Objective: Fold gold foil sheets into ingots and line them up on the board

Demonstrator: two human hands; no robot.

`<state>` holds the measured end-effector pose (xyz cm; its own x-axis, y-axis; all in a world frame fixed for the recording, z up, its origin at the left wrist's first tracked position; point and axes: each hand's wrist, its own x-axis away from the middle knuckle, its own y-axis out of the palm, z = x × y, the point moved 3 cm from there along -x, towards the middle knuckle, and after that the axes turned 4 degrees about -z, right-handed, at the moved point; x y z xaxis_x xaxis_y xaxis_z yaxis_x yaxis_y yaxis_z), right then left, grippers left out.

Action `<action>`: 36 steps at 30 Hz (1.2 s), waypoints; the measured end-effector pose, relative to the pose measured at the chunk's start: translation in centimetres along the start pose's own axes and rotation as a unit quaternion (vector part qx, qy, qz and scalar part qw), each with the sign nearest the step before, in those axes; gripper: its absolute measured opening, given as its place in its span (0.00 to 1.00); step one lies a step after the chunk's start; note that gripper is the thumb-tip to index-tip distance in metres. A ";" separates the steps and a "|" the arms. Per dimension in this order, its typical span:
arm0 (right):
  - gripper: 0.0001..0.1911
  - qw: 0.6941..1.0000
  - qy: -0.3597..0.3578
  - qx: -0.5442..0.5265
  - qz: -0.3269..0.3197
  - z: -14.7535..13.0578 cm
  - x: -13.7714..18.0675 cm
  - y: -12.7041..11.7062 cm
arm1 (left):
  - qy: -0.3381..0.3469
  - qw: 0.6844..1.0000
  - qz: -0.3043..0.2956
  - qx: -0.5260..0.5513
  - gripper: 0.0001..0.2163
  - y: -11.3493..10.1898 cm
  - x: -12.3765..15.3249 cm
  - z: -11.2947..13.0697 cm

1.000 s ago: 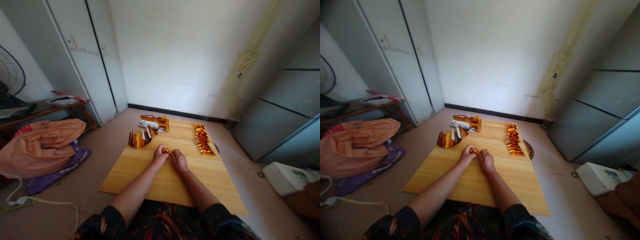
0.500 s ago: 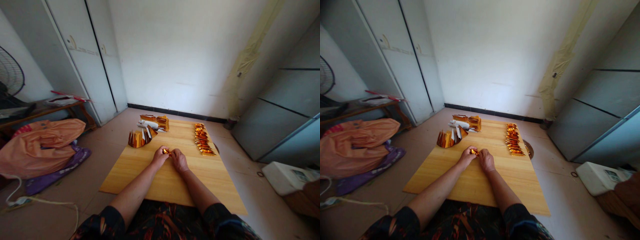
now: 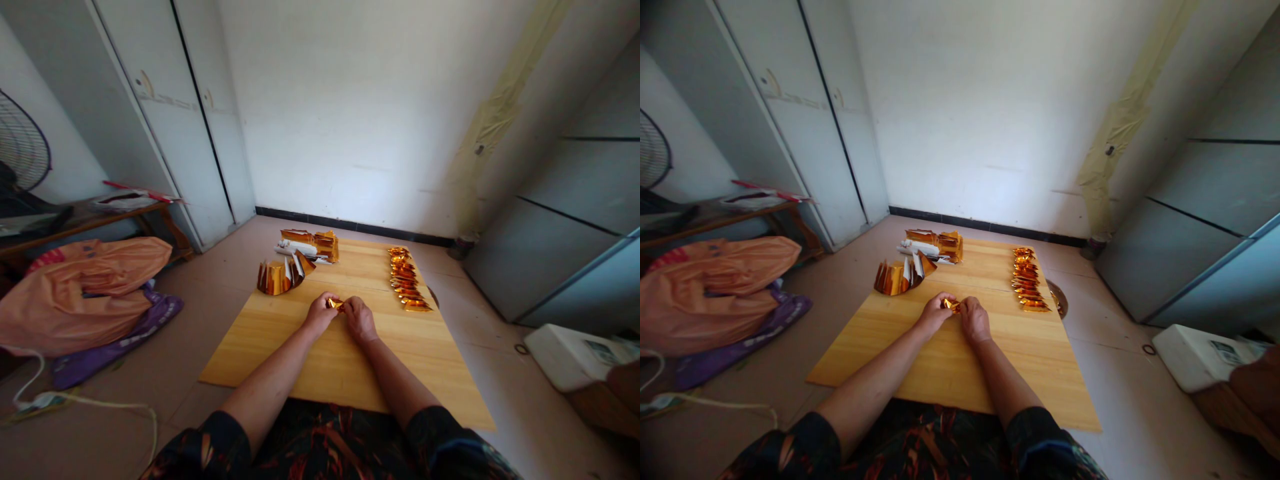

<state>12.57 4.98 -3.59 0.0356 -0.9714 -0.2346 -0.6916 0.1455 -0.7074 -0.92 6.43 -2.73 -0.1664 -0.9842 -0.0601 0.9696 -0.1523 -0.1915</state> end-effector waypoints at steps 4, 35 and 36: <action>0.10 1.000 -0.009 -0.005 0.003 -0.1 0.0 -0.1 | 0.002 1.000 -0.001 0.002 0.15 0.0 0.0 -0.1; 0.07 0.997 -0.066 -0.027 0.020 -0.5 0.3 -0.1 | -0.028 0.997 0.034 0.063 0.13 0.3 -0.7 -1.1; 0.07 0.997 -0.068 -0.028 0.020 -0.5 0.3 -0.1 | -0.028 0.997 0.030 0.070 0.12 0.3 -0.6 -1.0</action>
<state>12.31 4.54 -3.22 0.1025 -0.9302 -0.3524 -0.7337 0.1685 -0.6583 -0.72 7.12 -3.76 -0.1014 -0.9948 -0.0116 0.9936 -0.1007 -0.0507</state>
